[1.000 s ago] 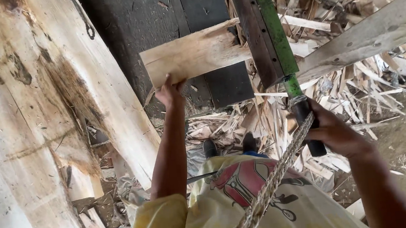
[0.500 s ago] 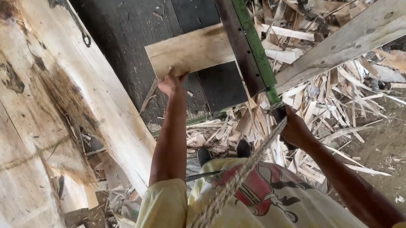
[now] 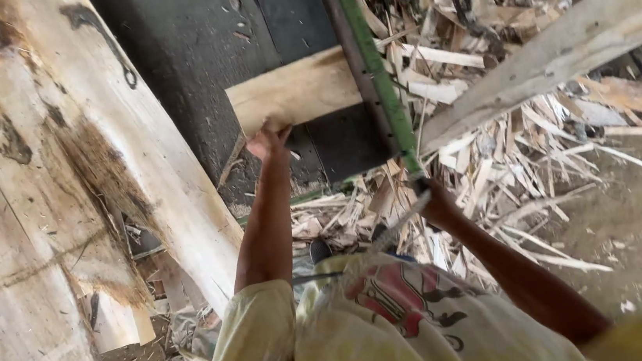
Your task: Cutting thin strips of wood or bark using a manual lever-operated guillotine cutter.
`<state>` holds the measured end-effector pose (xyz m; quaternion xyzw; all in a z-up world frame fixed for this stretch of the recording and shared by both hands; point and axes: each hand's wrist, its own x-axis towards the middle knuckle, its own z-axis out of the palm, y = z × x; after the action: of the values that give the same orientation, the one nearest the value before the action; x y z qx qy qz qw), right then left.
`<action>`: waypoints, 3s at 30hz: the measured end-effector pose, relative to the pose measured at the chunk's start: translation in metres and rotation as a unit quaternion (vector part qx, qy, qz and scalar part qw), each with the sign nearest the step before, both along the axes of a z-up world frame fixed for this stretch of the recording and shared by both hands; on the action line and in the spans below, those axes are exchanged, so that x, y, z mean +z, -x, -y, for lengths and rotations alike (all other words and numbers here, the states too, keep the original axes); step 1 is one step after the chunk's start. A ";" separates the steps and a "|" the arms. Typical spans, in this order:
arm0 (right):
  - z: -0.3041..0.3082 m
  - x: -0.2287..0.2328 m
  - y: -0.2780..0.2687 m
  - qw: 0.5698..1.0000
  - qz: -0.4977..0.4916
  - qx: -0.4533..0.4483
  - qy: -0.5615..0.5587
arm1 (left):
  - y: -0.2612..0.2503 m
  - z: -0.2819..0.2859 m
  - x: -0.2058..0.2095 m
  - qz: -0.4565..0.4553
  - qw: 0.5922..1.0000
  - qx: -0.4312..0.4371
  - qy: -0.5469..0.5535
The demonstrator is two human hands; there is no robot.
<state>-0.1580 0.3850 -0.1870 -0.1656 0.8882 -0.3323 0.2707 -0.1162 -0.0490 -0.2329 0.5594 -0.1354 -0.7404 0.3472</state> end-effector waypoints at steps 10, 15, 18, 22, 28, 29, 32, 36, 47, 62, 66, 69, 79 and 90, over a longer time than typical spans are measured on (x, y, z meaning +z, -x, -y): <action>0.039 0.104 0.007 0.995 0.047 -0.002 -0.093 | -0.022 0.031 -0.073 -0.211 0.974 -0.032 0.071; 0.029 0.110 0.009 0.993 0.075 -0.071 -0.055 | -0.046 0.036 0.016 -0.234 0.954 -0.058 0.181; 0.026 0.113 0.011 0.993 0.077 -0.049 -0.070 | -0.055 0.011 0.038 -0.158 0.927 -0.139 0.309; 0.030 0.121 0.007 0.993 0.014 -0.007 -0.114 | -0.082 -0.018 -0.001 0.136 0.763 -0.258 0.577; 0.028 0.113 0.014 0.994 0.085 -0.044 -0.054 | -0.096 -0.041 -0.040 0.035 0.927 -0.240 0.285; 0.025 0.109 0.014 0.993 0.098 -0.055 -0.019 | -0.092 -0.042 -0.053 -0.038 0.946 -0.206 0.248; 0.046 0.143 0.005 0.990 0.079 -0.050 -0.109 | -0.074 -0.050 -0.080 0.191 0.857 -0.273 0.394; 0.046 0.150 0.003 0.990 0.101 -0.048 -0.089 | -0.055 -0.065 0.027 0.466 0.679 -0.408 0.393; 0.043 0.153 0.004 0.994 0.080 -0.024 -0.065 | -0.012 -0.062 0.023 0.333 0.811 -0.340 0.340; 0.011 0.116 0.013 0.995 -0.033 0.092 -0.034 | 0.038 -0.069 -0.041 0.084 0.907 -0.210 0.356; 0.022 0.095 0.008 0.998 -0.013 0.053 -0.031 | 0.054 -0.065 -0.042 0.206 0.869 -0.250 0.374; 0.031 0.095 0.006 0.991 0.010 0.023 -0.132 | 0.071 -0.057 -0.054 0.233 0.854 -0.247 0.395; 0.024 0.163 0.007 0.995 -0.061 0.082 -0.022 | 0.087 -0.058 -0.043 0.275 0.852 -0.257 0.365; 0.022 -0.026 0.007 0.998 0.002 -0.014 -0.063 | 0.088 -0.064 -0.044 0.266 0.862 -0.204 0.380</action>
<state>-0.1650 0.3628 -0.2126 -0.1350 0.9091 -0.2798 0.2774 -0.2045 0.0153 -0.2767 0.5194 -0.6044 -0.5090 0.3253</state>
